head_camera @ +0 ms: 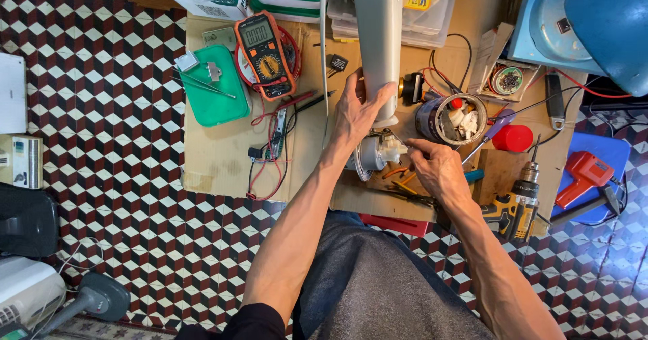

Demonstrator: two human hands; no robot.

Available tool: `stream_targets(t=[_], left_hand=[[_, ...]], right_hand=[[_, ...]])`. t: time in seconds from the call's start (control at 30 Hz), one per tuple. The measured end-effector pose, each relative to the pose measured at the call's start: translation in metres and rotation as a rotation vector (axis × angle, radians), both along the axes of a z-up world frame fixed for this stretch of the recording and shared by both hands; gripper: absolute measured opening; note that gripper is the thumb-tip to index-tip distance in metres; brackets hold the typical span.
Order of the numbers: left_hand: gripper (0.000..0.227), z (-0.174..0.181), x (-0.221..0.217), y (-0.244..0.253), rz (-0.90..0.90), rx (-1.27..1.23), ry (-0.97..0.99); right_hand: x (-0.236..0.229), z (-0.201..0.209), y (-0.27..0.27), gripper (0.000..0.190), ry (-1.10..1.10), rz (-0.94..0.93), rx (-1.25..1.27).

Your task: The person repairs a white electric fan by removing the motor housing, cleaning the internal components with a cloth, and reassembling the parts using pliers and a cordless drill.

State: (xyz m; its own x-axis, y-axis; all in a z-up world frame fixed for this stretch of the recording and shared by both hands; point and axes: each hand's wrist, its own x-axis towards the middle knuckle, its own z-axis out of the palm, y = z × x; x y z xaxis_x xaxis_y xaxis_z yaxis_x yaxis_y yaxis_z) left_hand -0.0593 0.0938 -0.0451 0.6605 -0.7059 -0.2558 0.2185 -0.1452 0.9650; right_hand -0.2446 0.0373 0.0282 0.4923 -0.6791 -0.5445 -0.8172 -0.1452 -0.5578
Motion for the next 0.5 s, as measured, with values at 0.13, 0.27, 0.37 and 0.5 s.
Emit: stream_targets(t=[0.13,0.27,0.37,0.5], left_hand=[[0.057,-0.013,-0.012,0.036,0.072,0.103,-0.595],[0.04,-0.012,-0.031,0.071,0.162,0.134,-0.682],[0.035,-0.006,-0.056,0.095,0.169,0.172,-0.606],[0.042,0.0,-0.075,0.118,0.149,0.25,-0.551]], right_hand=[[-0.001,-0.001,-0.001,0.036,0.04,-0.012,0.017],[-0.012,-0.013,0.0,0.038,-0.023,0.043,-0.076],[-0.024,-0.019,0.009,0.042,-0.219,-0.058,-0.007],[-0.031,-0.015,0.026,0.041,-0.489,-0.427,0.507]])
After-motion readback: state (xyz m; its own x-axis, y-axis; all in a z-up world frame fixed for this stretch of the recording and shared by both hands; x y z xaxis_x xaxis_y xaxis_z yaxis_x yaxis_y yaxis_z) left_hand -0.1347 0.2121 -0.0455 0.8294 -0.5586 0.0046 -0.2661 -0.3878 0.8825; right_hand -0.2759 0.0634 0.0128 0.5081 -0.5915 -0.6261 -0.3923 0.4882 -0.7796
